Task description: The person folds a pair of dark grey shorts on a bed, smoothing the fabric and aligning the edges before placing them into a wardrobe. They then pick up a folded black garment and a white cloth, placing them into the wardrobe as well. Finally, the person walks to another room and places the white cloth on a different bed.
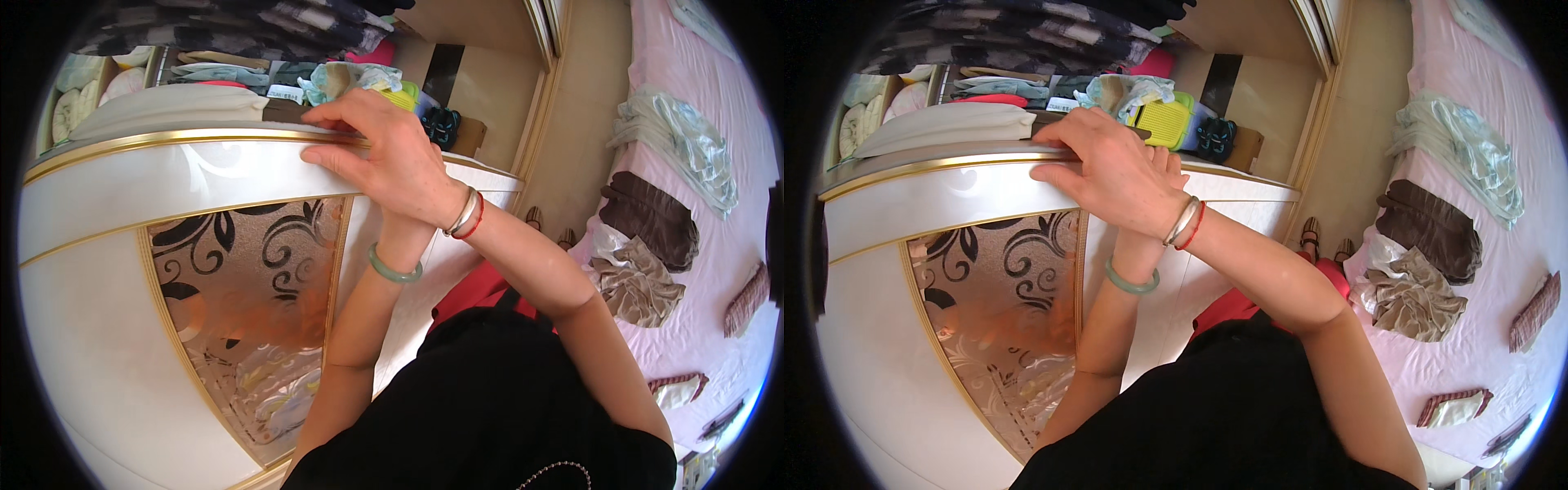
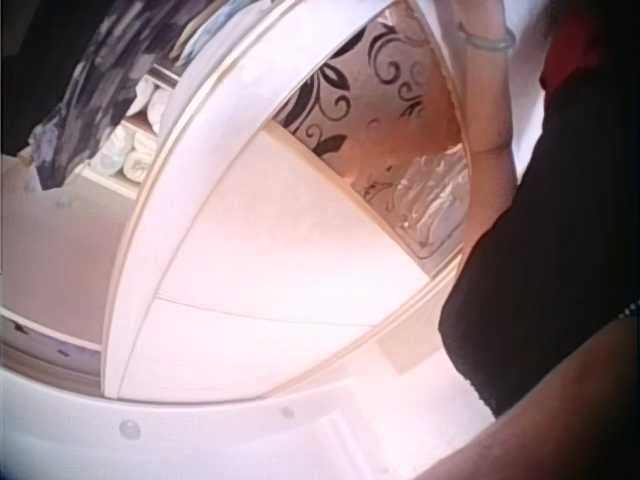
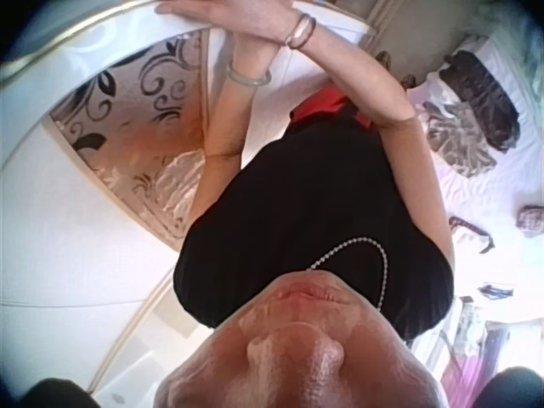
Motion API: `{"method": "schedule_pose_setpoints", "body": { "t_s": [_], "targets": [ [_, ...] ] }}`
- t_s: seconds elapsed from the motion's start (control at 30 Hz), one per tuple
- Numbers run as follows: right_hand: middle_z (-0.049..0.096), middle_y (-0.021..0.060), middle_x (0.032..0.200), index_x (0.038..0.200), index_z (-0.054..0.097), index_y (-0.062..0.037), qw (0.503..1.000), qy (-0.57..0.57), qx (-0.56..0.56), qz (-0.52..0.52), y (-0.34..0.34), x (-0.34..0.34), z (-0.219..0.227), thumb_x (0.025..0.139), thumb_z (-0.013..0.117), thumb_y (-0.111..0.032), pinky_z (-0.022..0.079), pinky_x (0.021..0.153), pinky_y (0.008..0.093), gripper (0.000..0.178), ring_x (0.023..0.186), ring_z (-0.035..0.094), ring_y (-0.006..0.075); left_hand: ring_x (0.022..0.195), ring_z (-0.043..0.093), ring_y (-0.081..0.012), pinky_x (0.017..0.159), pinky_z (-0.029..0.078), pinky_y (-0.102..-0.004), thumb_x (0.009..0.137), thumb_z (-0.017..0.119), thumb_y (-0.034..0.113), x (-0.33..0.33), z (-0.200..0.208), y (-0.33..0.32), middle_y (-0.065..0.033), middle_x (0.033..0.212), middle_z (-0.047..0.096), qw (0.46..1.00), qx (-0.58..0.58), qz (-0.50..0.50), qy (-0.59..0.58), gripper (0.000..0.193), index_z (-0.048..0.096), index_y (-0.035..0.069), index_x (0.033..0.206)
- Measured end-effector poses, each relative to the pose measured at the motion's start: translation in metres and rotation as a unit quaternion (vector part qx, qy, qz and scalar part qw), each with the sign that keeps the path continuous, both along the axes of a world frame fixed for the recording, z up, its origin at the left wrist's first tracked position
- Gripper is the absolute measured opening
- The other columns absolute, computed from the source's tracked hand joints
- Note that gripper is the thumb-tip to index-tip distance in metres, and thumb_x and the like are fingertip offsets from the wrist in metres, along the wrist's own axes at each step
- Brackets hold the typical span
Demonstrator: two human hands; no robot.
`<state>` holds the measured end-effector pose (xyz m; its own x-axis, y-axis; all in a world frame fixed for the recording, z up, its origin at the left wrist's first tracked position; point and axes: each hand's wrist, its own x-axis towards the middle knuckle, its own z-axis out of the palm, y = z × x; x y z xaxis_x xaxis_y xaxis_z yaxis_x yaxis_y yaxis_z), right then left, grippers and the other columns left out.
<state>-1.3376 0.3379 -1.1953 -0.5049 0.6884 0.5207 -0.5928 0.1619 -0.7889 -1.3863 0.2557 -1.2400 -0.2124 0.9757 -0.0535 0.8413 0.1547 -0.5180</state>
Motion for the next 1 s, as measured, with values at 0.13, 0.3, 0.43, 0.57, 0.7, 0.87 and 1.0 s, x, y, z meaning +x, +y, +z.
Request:
{"method": "schedule_pose_setpoints", "body": {
  "t_s": [0.13,0.3,0.43,0.57,0.7,0.87,1.0],
  "targets": [
    [0.066,0.01,0.093,0.103,0.071,-0.0023,0.998,0.006,0.024,-0.055,-0.003,0.0,-0.009,0.085,0.076,-0.019,0.053,0.075,0.0333,0.026,0.087,0.064,0.0247,0.094,0.055,-0.0263,0.091,0.043,-0.0388,0.089,0.061,0.025,0.013,0.006,0.008,-0.0121,0.09,0.056,1.0,0.006,-0.012,-0.005,0.024,0.059,0.001,0.089],
    [0.063,0.002,0.094,0.102,0.072,-0.0114,0.988,-0.045,0.043,-0.14,-0.007,0.0,-0.001,0.089,0.071,-0.026,0.054,0.063,0.0324,0.02,0.084,0.065,0.0207,0.097,0.056,-0.0283,0.104,0.039,-0.0431,0.089,0.062,0.032,-0.004,0.001,0.007,-0.0132,0.092,0.059,0.998,0.03,-0.051,-0.023,0.03,0.061,0.002,0.091],
    [0.064,0.0035,0.101,0.112,0.069,-0.0118,0.992,-0.056,0.049,-0.104,-0.008,0.007,-0.01,0.091,0.067,-0.023,0.055,0.066,0.0344,0.025,0.088,0.066,0.0226,0.099,0.057,-0.0294,0.106,0.037,-0.0442,0.089,0.062,0.033,0.004,0.006,0.01,-0.0131,0.093,0.061,1.0,0.007,-0.024,-0.016,0.033,0.062,0.001,0.095],
    [0.065,0.0156,0.106,0.114,0.066,-0.0015,0.993,0.003,-0.059,-0.098,0.003,0.009,-0.047,0.092,0.064,-0.014,0.053,0.081,0.036,0.026,0.093,0.065,0.0308,0.101,0.059,-0.0262,0.105,0.037,-0.0421,0.088,0.062,0.028,-0.025,-0.005,-0.009,-0.0099,0.099,0.064,0.979,0.135,-0.051,-0.145,0.029,0.064,0.002,0.101],
    [0.066,0.0144,0.104,0.11,0.067,-0.0006,0.979,-0.165,-0.09,-0.076,0.019,0.034,-0.152,0.09,0.055,0.001,0.053,0.081,0.0356,0.023,0.093,0.065,0.0292,0.108,0.058,-0.0224,0.106,0.036,-0.0398,0.086,0.067,0.026,0.011,0.024,0.033,-0.0071,0.109,0.066,0.999,-0.039,-0.023,-0.007,0.028,0.067,0.005,0.105],
    [0.065,0.015,0.106,0.109,0.066,-0.0009,0.977,-0.187,-0.061,-0.078,-0.011,0.028,-0.19,0.086,0.055,0.0,0.052,0.086,0.0424,0.026,0.1,0.06,0.0343,0.11,0.057,-0.0222,0.107,0.034,-0.0397,0.083,0.072,0.027,0.013,0.03,0.035,-0.0051,0.109,0.065,0.998,-0.052,-0.025,0.022,0.03,0.067,0.007,0.106],
    [0.064,0.0135,0.104,0.105,0.066,-0.0014,0.975,-0.195,-0.052,-0.087,-0.01,0.025,-0.192,0.085,0.057,0.001,0.052,0.085,0.0409,0.022,0.099,0.06,0.0321,0.113,0.057,-0.0226,0.109,0.033,-0.0399,0.085,0.071,0.028,0.014,0.03,0.041,-0.0051,0.112,0.066,0.998,-0.062,-0.014,0.029,0.034,0.067,0.007,0.11]
  ]
}}
